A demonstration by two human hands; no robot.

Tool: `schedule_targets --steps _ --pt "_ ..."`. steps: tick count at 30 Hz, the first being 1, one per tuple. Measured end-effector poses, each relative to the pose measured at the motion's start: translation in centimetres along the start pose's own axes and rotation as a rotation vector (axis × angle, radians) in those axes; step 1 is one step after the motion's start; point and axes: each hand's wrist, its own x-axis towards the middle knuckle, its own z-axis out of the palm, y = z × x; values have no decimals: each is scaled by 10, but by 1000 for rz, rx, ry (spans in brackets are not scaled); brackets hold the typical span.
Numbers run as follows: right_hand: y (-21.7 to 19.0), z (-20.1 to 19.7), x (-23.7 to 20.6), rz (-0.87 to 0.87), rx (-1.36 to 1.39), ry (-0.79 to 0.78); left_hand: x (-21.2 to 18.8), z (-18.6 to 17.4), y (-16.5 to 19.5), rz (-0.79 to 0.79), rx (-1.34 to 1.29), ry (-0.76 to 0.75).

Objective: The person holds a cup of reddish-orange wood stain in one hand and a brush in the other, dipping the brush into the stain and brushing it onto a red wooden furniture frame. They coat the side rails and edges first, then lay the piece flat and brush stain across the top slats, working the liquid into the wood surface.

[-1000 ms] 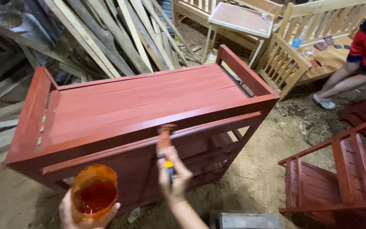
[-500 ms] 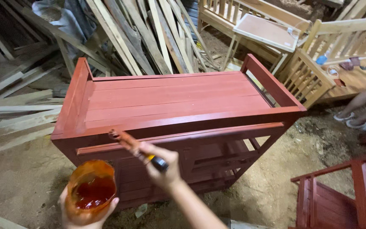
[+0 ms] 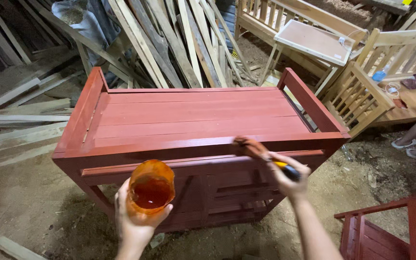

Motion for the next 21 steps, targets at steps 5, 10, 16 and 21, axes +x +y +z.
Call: schedule_targets --steps 5,10,16,21 --pt "46 -74 -16 429 -114 222 -1 23 18 115 -73 15" --pt "50 -105 -14 210 -180 398 2 36 34 17 54 -77" --pt "-6 -101 -2 321 -148 355 11 48 47 39 31 -102" --pt "-62 -60 19 257 264 249 14 55 56 88 32 -135"
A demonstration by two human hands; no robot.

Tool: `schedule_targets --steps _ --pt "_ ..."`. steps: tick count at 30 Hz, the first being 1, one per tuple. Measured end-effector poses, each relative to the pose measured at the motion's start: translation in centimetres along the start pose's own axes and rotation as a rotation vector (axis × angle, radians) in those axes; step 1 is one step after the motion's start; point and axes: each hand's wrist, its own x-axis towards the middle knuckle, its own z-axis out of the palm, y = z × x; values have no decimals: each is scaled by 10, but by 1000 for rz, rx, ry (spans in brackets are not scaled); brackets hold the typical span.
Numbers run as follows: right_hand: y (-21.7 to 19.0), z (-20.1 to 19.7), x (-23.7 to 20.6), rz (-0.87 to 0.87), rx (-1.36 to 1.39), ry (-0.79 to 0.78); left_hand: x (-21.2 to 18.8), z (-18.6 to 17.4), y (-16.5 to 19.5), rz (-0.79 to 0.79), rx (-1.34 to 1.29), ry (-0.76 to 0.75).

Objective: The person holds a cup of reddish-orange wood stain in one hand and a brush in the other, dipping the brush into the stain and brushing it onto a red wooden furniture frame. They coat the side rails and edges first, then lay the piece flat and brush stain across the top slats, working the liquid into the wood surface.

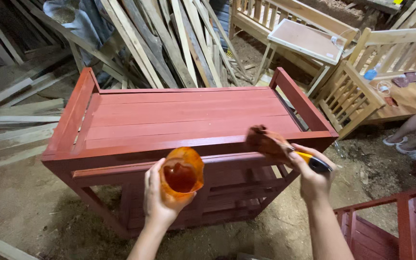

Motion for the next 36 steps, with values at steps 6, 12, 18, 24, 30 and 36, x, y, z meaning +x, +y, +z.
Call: schedule_targets --steps 6,12,18,24,30,36 --pt "-57 44 -2 6 254 -284 10 -6 4 45 38 4" --pt "-92 93 -8 -219 -80 -704 6 -21 1 66 39 25" --pt "-111 154 -28 -292 -180 -949 2 -34 -2 -8 100 44" --pt "-125 182 -30 -308 -195 -1009 -3 -55 -32 91 82 160" --pt "-105 191 -22 -286 -12 -1001 1 -56 -64 56 -14 338" --pt "-69 222 -7 -429 87 -880 6 -73 -91 -442 37 253"
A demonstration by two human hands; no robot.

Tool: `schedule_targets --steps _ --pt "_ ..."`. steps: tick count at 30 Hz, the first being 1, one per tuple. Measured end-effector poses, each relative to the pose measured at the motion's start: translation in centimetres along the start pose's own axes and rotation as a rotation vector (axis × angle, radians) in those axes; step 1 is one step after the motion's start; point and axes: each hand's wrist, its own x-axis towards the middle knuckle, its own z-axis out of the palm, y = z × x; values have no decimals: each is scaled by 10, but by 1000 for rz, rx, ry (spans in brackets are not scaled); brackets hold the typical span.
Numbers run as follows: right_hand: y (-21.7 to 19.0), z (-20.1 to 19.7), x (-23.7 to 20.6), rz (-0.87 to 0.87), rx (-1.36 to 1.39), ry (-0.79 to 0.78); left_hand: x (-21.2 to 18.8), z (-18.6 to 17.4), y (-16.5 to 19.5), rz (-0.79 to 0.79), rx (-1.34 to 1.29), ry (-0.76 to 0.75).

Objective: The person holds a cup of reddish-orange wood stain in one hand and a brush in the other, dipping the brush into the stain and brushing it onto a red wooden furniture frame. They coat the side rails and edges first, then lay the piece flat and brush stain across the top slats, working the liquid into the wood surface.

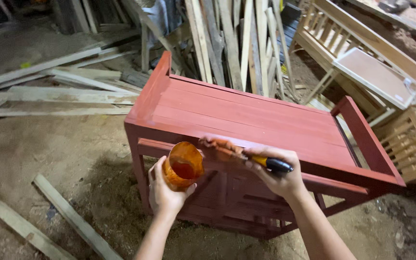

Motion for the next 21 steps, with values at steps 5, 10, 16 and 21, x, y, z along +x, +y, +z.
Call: schedule_targets --steps 5,10,16,21 --pt "23 25 31 -65 -100 -12 6 -18 -27 27 -36 154" --pt "26 78 71 -156 -202 -133 4 -41 -49 -49 -74 223" --pt "42 152 117 -318 -213 -208 6 -59 -58 -29 -35 276" --pt "53 130 105 -269 -392 -384 17 -66 -58 -19 -2 262"
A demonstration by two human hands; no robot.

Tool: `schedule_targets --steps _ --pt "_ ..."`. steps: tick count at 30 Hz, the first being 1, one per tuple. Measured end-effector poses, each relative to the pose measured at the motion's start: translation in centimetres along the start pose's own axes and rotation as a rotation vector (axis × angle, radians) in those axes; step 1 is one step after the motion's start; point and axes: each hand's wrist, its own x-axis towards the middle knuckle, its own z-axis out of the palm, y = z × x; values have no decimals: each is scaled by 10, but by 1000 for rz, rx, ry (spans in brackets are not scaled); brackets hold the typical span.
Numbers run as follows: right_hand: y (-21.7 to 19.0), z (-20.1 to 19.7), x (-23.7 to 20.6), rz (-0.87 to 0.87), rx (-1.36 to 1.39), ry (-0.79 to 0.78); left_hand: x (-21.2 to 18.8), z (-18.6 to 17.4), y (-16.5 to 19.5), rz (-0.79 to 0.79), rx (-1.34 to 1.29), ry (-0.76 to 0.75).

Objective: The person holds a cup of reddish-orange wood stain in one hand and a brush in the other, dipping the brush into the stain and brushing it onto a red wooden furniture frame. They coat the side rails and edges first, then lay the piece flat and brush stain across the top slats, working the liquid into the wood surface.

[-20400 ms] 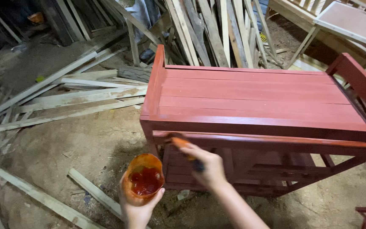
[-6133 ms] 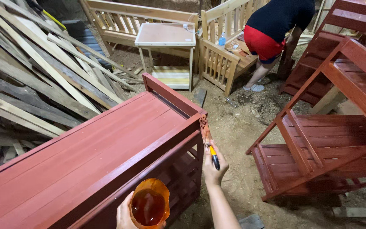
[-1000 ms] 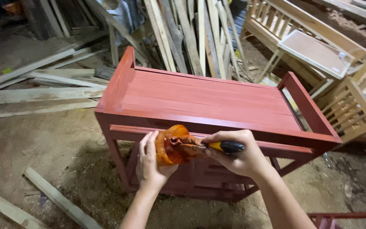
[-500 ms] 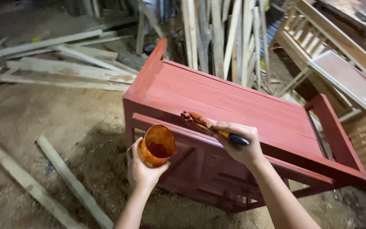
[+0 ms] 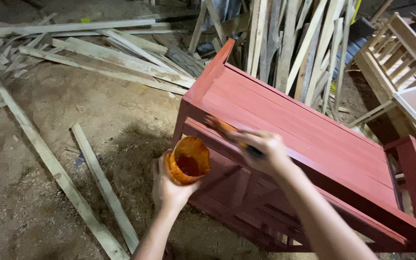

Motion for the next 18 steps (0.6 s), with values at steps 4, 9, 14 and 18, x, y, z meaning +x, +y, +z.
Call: schedule_targets --steps 4,9,14,18 --pt "5 -36 -57 -18 -88 0 7 -5 -2 -41 -26 -32" --pt "2 -30 -55 -22 -168 17 13 -17 -10 10 -66 24" --pt "-8 33 27 124 -44 -63 13 -28 -21 25 -57 54" --pt "-14 63 55 51 7 -19 16 -26 -24 -6 -107 48"
